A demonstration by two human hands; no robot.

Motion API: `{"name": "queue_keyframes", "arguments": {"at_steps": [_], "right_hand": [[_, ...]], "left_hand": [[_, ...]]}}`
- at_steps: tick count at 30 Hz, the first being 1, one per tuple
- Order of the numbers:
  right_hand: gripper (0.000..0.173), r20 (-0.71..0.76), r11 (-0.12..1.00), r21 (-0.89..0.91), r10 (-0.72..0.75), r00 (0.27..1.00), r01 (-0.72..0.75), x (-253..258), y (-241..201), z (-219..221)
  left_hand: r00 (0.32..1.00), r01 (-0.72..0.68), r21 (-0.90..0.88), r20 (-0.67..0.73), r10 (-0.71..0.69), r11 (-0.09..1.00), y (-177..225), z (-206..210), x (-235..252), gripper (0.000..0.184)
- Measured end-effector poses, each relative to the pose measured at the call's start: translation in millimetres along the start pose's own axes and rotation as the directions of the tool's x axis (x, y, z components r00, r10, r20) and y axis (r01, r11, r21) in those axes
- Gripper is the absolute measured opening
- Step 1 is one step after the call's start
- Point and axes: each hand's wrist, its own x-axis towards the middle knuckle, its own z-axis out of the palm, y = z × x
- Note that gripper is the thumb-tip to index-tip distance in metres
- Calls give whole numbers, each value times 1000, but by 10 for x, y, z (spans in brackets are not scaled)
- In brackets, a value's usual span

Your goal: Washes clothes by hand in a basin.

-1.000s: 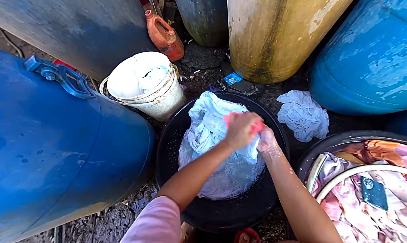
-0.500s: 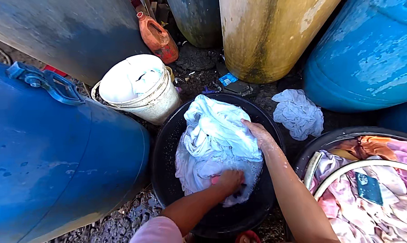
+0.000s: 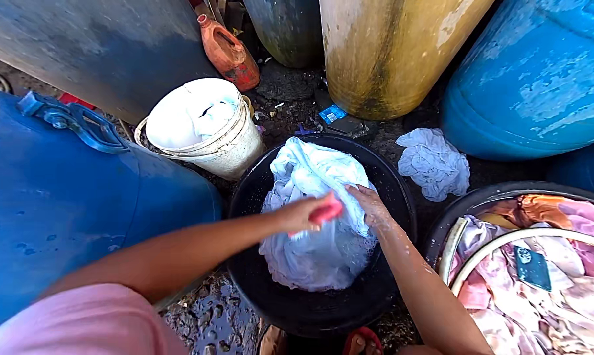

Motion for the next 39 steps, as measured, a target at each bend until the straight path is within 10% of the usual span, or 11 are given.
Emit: {"name": "queue_keyframes", "arguments": {"at_steps": [3, 5, 8, 12, 17, 21, 25, 28, 34, 39], "right_hand": [[25, -103, 999, 30, 15, 995, -12, -129, 79, 23], [22, -159, 1000, 21, -12, 987, 16, -201, 167, 67], [23, -187, 998, -61, -44, 981, 33, -203, 228, 42], [24, -182, 984, -180, -43, 982, 10, -224, 337, 26], [23, -195, 977, -204, -109, 975, 68, -218, 421, 58], [25, -128, 911, -406, -141, 982, 78, -265, 303, 7], [30, -15, 822, -570, -29, 999, 16, -197, -45, -87], [45, -70, 824, -546, 136, 988, -153, -111, -246, 29], [38, -255, 873, -461, 39, 966, -157, -13, -46, 335], [24, -317, 966, -255, -135, 939, 53, 45, 287, 191]], "left_hand": [[917, 302, 79, -298, -267, 950, 112, -323, 236, 89], [914, 173, 96, -385, -124, 980, 221, -104, 391, 81], [951, -64, 191, -287, 118, 980, -29, 225, 612, 62], [863, 274, 159, -476, -169, 949, -773, -161, 788, 60], [939, 24, 100, -343, 12, 995, -180, 453, 602, 61], [875, 245, 27, -437, -209, 969, -650, -112, 823, 62], [992, 79, -32, -95, -81, 996, -343, -312, 367, 48], [894, -146, 133, 441, 73, 980, -37, 262, 87, 44], [950, -286, 164, 176, 257, 944, -380, 1769, 362, 42], [828, -202, 145, 554, 90, 969, -154, 652, 535, 52]]}}
